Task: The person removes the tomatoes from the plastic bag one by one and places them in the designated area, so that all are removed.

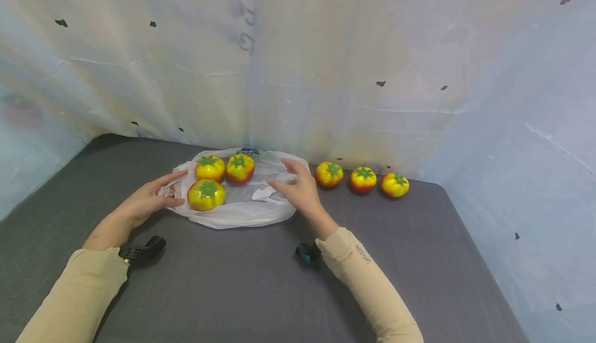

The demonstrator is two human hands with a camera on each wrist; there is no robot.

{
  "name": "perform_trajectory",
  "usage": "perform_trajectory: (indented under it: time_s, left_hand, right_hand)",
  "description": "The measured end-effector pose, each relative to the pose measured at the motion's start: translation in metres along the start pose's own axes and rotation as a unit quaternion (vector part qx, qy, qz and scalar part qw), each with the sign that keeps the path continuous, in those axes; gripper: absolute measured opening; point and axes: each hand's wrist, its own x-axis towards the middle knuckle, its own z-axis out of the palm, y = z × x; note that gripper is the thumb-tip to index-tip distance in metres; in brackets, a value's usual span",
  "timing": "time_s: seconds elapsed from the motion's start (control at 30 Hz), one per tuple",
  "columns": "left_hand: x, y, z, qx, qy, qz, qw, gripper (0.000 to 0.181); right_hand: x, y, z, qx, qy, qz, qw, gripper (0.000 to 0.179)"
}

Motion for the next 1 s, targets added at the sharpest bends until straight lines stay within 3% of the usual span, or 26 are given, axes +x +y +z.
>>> perform_trajectory:
  time_s: [0.37, 0.57, 1.0]
  left_hand:
    - [0.0, -0.002, 0.0, -0.003, 0.004, 0.01, 0.9999, 0.083]
    - [-0.001, -0.002, 0.001, -0.001, 0.007, 0.017, 0.9998, 0.084]
    - [-0.001, -0.001, 0.002, 0.004, 0.01, 0.001, 0.9999, 0.083]
  right_hand:
    - [0.009, -0.008, 0.018, 0.01, -0.028, -0.004, 0.9996, 0.063]
    - [0.013, -0.016, 0.026, -0.001, -0.055, 0.02, 0.9983, 0.067]
    - [0.025, -0.026, 0.05, -0.019, -0.069, 0.038, 0.9967, 0.068]
